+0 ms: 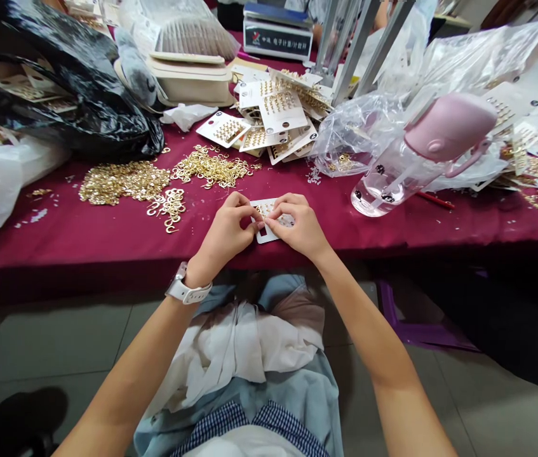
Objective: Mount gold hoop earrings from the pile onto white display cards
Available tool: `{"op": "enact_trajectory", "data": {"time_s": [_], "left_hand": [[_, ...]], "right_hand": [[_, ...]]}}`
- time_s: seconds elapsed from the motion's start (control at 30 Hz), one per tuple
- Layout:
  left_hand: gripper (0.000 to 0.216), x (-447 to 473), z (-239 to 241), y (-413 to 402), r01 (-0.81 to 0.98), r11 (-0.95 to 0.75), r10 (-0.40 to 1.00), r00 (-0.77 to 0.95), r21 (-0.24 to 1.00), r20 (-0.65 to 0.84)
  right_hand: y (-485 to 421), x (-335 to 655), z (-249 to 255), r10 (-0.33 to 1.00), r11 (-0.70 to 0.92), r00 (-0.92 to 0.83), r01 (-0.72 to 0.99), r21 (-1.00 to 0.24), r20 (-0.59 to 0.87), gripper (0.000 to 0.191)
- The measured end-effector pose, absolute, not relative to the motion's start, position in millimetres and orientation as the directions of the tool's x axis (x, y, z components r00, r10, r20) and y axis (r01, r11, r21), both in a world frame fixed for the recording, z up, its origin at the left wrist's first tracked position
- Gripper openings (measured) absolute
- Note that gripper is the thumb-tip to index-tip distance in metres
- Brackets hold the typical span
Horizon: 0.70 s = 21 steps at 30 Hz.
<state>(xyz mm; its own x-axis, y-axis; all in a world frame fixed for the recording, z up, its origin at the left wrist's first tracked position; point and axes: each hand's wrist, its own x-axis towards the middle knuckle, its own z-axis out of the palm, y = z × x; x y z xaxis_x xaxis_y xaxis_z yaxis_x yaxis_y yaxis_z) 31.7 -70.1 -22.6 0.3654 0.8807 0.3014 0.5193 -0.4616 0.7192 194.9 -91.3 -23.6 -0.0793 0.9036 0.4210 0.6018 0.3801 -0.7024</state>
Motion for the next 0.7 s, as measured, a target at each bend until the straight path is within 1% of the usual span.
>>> {"op": "enact_trajectory", "data": {"time_s": [0.1,0.2,0.27,0.37,0.53,0.7], "left_hand": [[0.013,32,-23,-70,0.516,-0.464,0.879,0.366,0.72,0.305],[0.011,32,-23,-70,0.518,-0.468,0.878,0.368,0.716,0.307],[0.011,32,-24,-70,0.521,-0.48,0.871,0.379,0.706,0.312],[0.012,32,-25,-70,0.527,-0.501,0.86,0.394,0.687,0.324],[0.01,32,-26,-69,0.544,-0.502,0.86,0.398,0.672,0.32],[0.007,33,-26,-69,0.554,-0.495,0.863,0.404,0.669,0.303]], "right_hand": [[-91,196,-23,0.91,0.371,-0.08,0.596,-0.713,0.406,0.009],[-91,200,-16,0.931,0.338,-0.117,0.631,-0.698,0.346,0.005],[-90,201,-7,0.936,0.338,-0.175,0.686,-0.645,0.305,0.004],[-86,201,8,0.927,0.372,-0.278,0.762,-0.531,0.25,0.007],[-76,197,25,0.898,0.439,-0.413,0.822,-0.362,0.152,0.007],[-67,200,29,0.855,0.512,-0.512,0.811,-0.282,0.082,0.009]]}}
